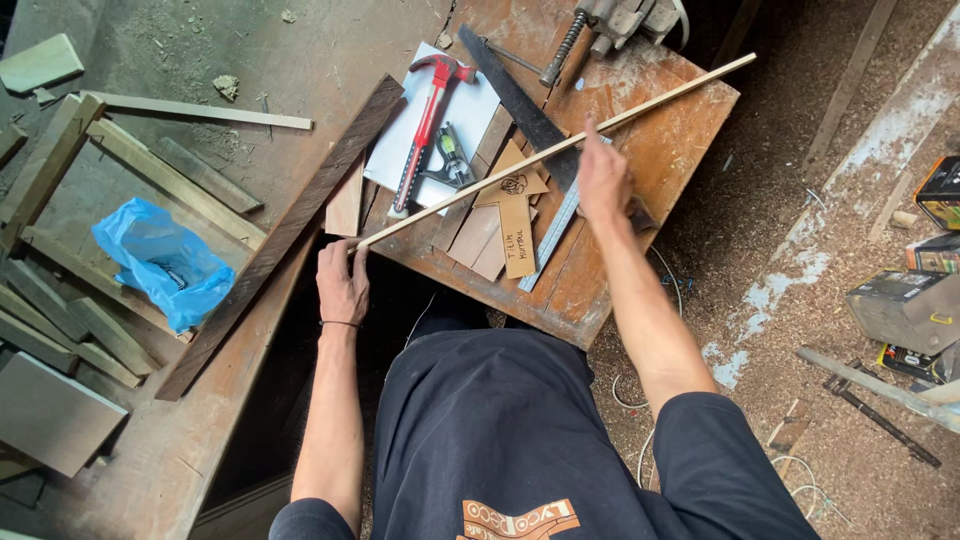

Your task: The person draws a design on a triangular piece of wood using a marker. They then pick up a long thin wooden stick and rub it against the triangular piece, possibly to smooth or clean it. The person continues to handle the stick and the triangular piece on the workbench.

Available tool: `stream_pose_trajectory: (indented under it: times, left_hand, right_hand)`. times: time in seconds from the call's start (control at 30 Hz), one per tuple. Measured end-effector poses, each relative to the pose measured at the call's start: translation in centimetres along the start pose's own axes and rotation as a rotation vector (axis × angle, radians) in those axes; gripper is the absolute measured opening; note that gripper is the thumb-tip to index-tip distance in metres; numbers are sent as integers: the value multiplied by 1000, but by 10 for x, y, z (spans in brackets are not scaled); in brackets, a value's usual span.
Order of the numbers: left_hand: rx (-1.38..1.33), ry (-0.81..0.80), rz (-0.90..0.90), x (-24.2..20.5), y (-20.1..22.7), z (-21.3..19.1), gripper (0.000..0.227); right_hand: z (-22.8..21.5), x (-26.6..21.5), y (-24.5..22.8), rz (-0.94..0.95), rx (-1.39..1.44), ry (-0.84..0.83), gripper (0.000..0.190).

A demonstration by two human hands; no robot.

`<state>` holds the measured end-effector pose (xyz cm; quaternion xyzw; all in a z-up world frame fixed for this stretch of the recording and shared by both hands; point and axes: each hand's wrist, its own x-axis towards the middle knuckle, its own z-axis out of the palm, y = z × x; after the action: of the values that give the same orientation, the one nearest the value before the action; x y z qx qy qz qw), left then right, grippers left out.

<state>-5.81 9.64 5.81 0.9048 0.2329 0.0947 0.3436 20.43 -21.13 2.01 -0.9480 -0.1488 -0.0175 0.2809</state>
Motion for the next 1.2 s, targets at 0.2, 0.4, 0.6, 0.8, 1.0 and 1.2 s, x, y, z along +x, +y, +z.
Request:
stream_pose_trajectory:
  times: [0.2,0.4,0.6,0.8,1.0,1.2]
  left_hand:
    - [-9,31,0,-2,-2,4,13]
    - [3,8,-29,-8,-4,7,13]
    - [-10,-8,-71,-10,-2,9,14]
    - [-152,-77,-215,-8,3,8,20]
    - [-349,-160,-111,5,26,25,34]
    - [-317,-118,-66,13,37,28,23]
  right_hand:
    - [7,-18,-13,63,33,-762,36]
    - [-18,4,-12,106,-256,-171,43]
    - [1,-31,-42,35,32,-768,47]
    - [-11,-12,-2,152,18,-178,42]
    - [30,-66,-39,-297,235,-450,45]
    - [13,-66,-45,237,142,-324,18]
